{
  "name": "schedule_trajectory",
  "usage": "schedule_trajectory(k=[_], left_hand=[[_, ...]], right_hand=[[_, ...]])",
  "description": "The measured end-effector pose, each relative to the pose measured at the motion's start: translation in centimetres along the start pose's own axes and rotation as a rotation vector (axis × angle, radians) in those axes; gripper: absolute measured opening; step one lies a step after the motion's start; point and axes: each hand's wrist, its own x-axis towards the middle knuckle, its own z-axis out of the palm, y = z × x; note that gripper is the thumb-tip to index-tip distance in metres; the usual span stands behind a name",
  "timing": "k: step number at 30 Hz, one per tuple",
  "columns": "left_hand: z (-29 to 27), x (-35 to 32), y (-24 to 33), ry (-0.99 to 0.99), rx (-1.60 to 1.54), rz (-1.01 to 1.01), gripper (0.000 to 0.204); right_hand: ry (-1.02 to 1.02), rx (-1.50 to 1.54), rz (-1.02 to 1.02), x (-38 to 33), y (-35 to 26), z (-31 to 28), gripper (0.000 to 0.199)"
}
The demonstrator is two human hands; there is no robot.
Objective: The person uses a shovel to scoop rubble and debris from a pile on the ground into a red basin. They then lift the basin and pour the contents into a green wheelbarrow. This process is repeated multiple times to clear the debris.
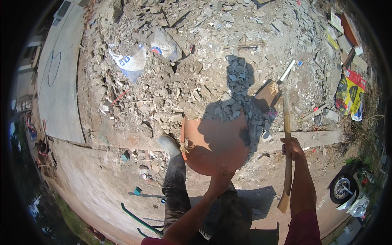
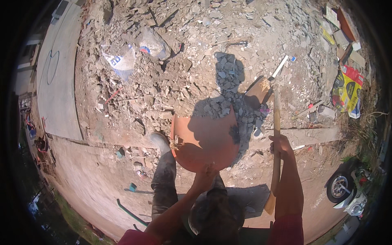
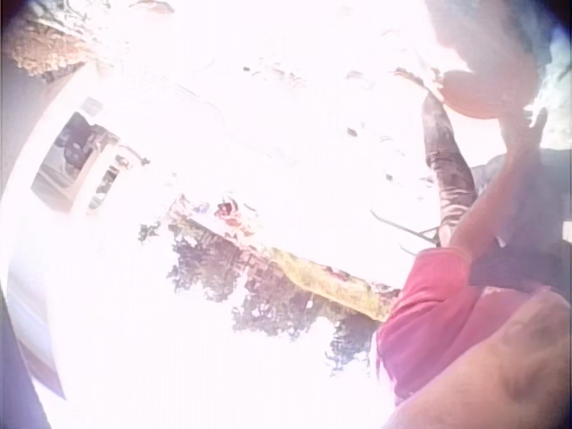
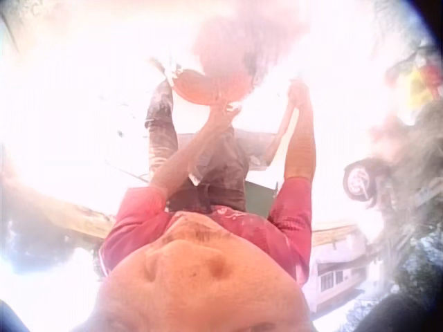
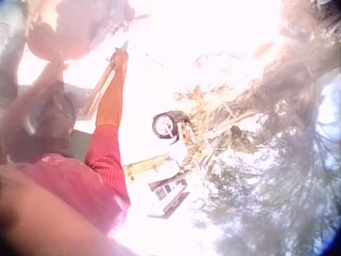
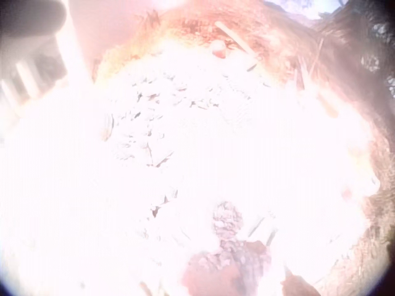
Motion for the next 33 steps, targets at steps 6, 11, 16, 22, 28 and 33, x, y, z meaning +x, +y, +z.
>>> schedule_trajectory(k=[6,11,16,22,28,33], left_hand=[[7.5,-6.0,7.4,-0.262,0.375,-0.324,0.044],[5.7,-13.7,5.0,-0.121,0.353,-0.353,0.034],[4.2,-17.2,7.5,0.097,0.118,-0.264,0.038],[4.1,-15.2,10.1,0.42,-0.502,-0.084,0.052],[-16.5,-7.3,11.8,0.633,-1.18,-0.145,0.058],[-34.1,3.1,12.7,1.159,-0.463,-0.263,0.042]], right_hand=[[0.175,0.291,-0.014,-2.6,6.6,12.1,0.016],[0.085,0.378,-0.012,-11.3,7.5,15.1,0.016],[-0.189,0.479,-0.063,-19.6,1.7,17.2,0.022],[-0.093,-0.351,-0.475,-23.5,0.7,22.4,0.024],[-0.269,-0.878,-0.821,-27.3,-3.7,32.2,0.026],[-0.546,-0.85,-0.94,-26.9,-9.5,46.2,0.044]])
